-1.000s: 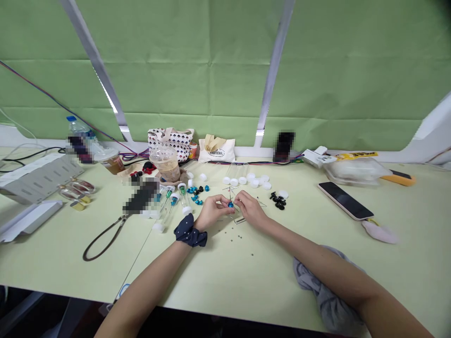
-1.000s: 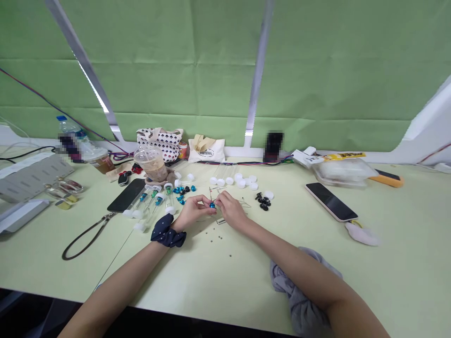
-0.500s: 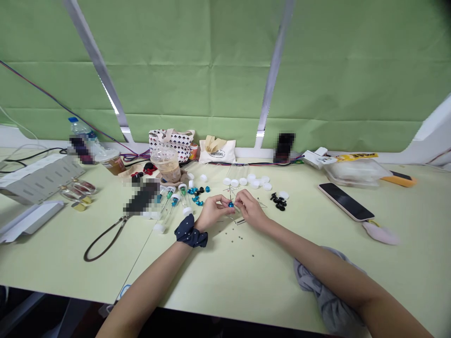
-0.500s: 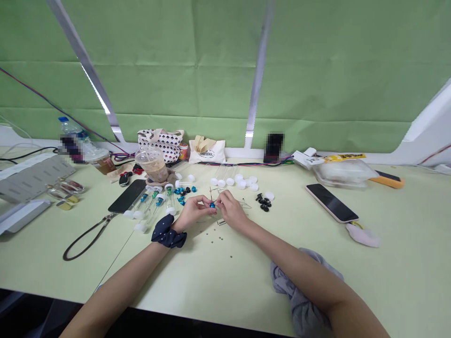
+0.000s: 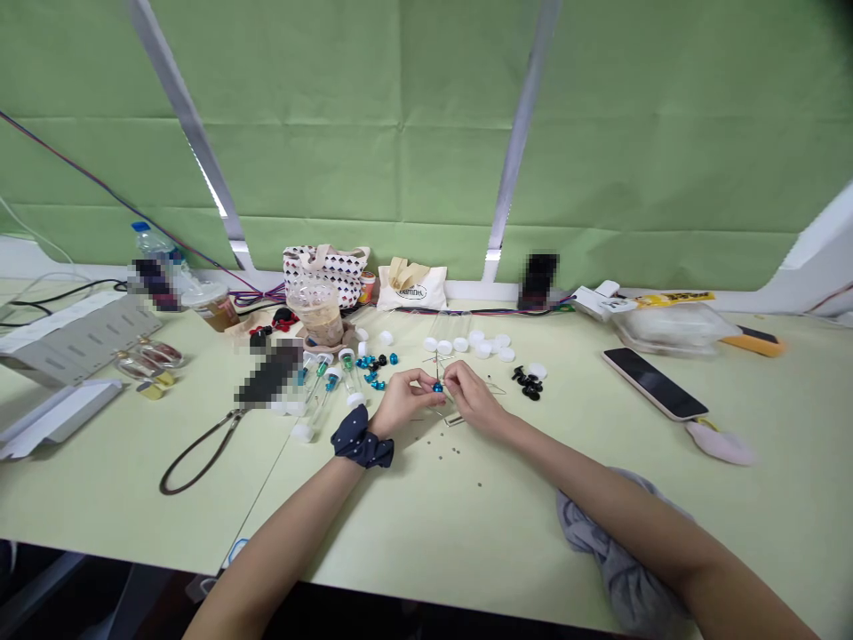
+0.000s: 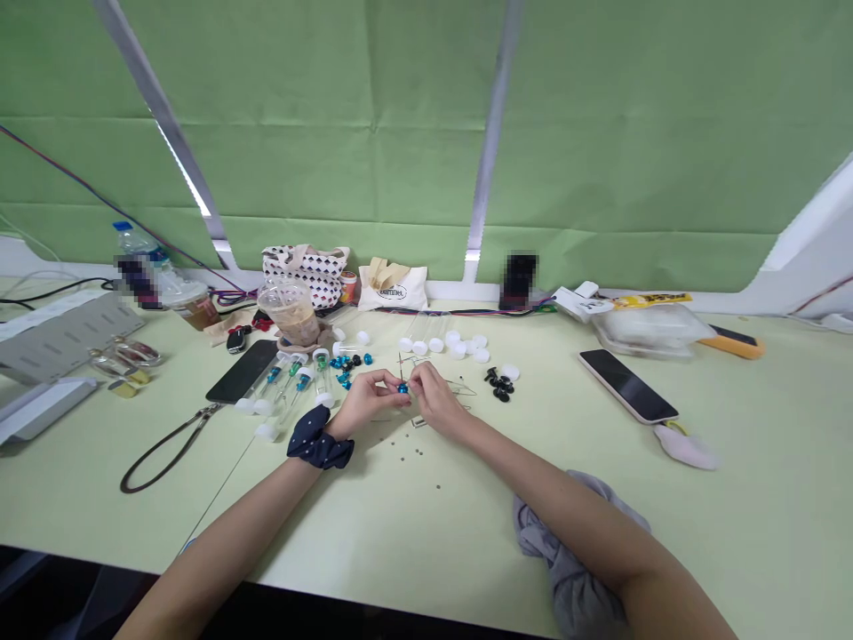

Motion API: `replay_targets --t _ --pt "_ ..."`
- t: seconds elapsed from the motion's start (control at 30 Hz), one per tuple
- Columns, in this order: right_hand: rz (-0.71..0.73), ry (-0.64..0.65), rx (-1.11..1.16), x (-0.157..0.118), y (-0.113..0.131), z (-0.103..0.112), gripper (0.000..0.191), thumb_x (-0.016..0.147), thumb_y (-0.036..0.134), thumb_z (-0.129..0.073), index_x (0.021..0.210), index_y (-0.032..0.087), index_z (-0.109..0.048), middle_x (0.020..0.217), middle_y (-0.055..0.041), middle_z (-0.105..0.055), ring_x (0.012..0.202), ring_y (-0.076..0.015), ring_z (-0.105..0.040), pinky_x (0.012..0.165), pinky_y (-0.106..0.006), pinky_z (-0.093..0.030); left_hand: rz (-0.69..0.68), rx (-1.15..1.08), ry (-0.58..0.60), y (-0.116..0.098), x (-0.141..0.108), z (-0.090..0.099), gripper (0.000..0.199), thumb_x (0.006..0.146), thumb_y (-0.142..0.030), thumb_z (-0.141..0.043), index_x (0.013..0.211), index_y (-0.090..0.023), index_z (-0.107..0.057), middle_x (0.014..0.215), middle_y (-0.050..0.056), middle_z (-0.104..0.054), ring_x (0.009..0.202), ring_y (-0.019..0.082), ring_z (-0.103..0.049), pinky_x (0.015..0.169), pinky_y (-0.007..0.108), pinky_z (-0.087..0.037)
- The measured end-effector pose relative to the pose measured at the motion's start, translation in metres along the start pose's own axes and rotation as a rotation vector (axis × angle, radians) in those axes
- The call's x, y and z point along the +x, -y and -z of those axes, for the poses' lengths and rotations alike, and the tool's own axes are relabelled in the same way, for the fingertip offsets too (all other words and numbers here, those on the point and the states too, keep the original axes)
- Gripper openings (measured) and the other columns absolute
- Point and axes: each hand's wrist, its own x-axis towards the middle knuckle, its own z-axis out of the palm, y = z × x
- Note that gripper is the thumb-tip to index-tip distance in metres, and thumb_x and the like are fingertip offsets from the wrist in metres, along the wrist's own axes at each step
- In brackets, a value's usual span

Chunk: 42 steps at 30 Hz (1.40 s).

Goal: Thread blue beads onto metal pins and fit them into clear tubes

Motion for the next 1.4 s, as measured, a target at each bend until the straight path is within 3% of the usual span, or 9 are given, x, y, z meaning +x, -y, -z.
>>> replay_targets --t 0.17,0.3,0.4,0.57,0.8,0.93,1.13,1.4 --pt "0.02 -0.018 -0.01 0.0009 -0.0013 -0.0015 0.013 0.091 0.024 -0.034 0.081 0.02 -0.041 0.097 -0.008 -0.043 0.089 -0.0179 -0.048 0.078 -0.033 -0.042 -0.001 0.001 0.008 -0.0011 -0.0009 -0.0014 0.037 0.058 -0.034 -0.078 0.078 -0.012 -0.055 0.066 0.002 -0.064 0.069 0.021 -0.068 0.065 0.03 -0.054" --pt "-0.035 -0.045 -0.108 -0.001 -0.0031 -0.0039 0.016 0.091 0.024 -0.034 0.081 0.02 -0.045 0.098 -0.0077 -0.045 0.082 -0.0165 -0.05 0.069 -0.029 -0.043 0.012 0.009 0.012 -0.0002 -0.0016 -0.0031 0.037 0.059 -0.035 -0.077 0.078 -0.013 -0.055 0.064 0.001 -0.064 0.068 0.021 -0.068 0.062 0.029 -0.053" --pt "-0.07 -0.059 -0.171 -0.0025 -0.0025 -0.0041 0.018 0.09 0.024 -0.036 0.078 0.021 -0.047 0.089 -0.0052 -0.047 0.075 -0.0159 -0.049 0.063 -0.028 -0.04 0.004 0.008 0.015 0.0011 -0.0017 -0.0034 0.037 0.06 -0.037 -0.076 0.078 -0.013 -0.055 0.064 0.001 -0.063 0.069 0.021 -0.068 0.061 0.029 -0.052" --pt "-0.054 -0.023 -0.075 -0.0016 -0.001 -0.0027 0.02 0.091 0.023 -0.032 0.077 0.021 -0.045 0.08 -0.003 -0.045 0.071 -0.0157 -0.047 0.066 -0.029 -0.041 0.002 -0.02 0.017 0.0001 -0.0011 -0.003 0.036 0.06 -0.035 -0.077 0.077 -0.013 -0.053 0.064 0.0 -0.063 0.068 0.021 -0.068 0.062 0.029 -0.052" --pt "0.033 -0.048 -0.026 0.0016 0.0009 0.0008 0.008 0.088 0.017 -0.035 0.086 0.02 -0.041 0.094 -0.0082 -0.045 0.087 -0.0193 -0.047 0.078 -0.035 -0.042 0.009 -0.035 0.008 -0.0025 0.0003 0.0001 0.037 0.06 -0.034 -0.077 0.079 -0.013 -0.053 0.062 0.0 -0.064 0.069 0.021 -0.068 0.066 0.031 -0.054" --pt "-0.001 -0.084 -0.033 0.001 -0.003 -0.0017 0.009 0.087 0.017 -0.036 0.082 0.02 -0.042 0.095 -0.008 -0.045 0.085 -0.0186 -0.048 0.074 -0.034 -0.043 0.005 -0.03 0.013 -0.0004 -0.0001 -0.0015 0.038 0.059 -0.035 -0.077 0.079 -0.013 -0.054 0.063 0.001 -0.064 0.068 0.021 -0.068 0.064 0.03 -0.054" --pt "-0.036 -0.093 -0.138 -0.0019 -0.0037 -0.0021 0.012 0.089 0.02 -0.036 0.081 0.021 -0.044 0.09 -0.0059 -0.045 0.075 -0.0166 -0.049 0.066 -0.029 -0.042 -0.003 -0.023 0.004 0.0009 -0.0006 -0.0031 0.038 0.058 -0.036 -0.077 0.078 -0.013 -0.054 0.065 0.001 -0.064 0.068 0.021 -0.068 0.063 0.03 -0.054" --pt "-0.005 -0.126 -0.308 -0.0027 -0.0044 -0.0015 0.017 0.089 0.021 -0.037 0.079 0.02 -0.05 0.092 -0.0069 -0.049 0.081 -0.0181 -0.049 0.063 -0.027 -0.039 0.027 -0.038 0.001 -0.004 -0.0015 -0.0052 0.038 0.058 -0.035 -0.078 0.076 -0.014 -0.052 0.063 0.0 -0.062 0.065 0.02 -0.068 0.063 0.03 -0.053"
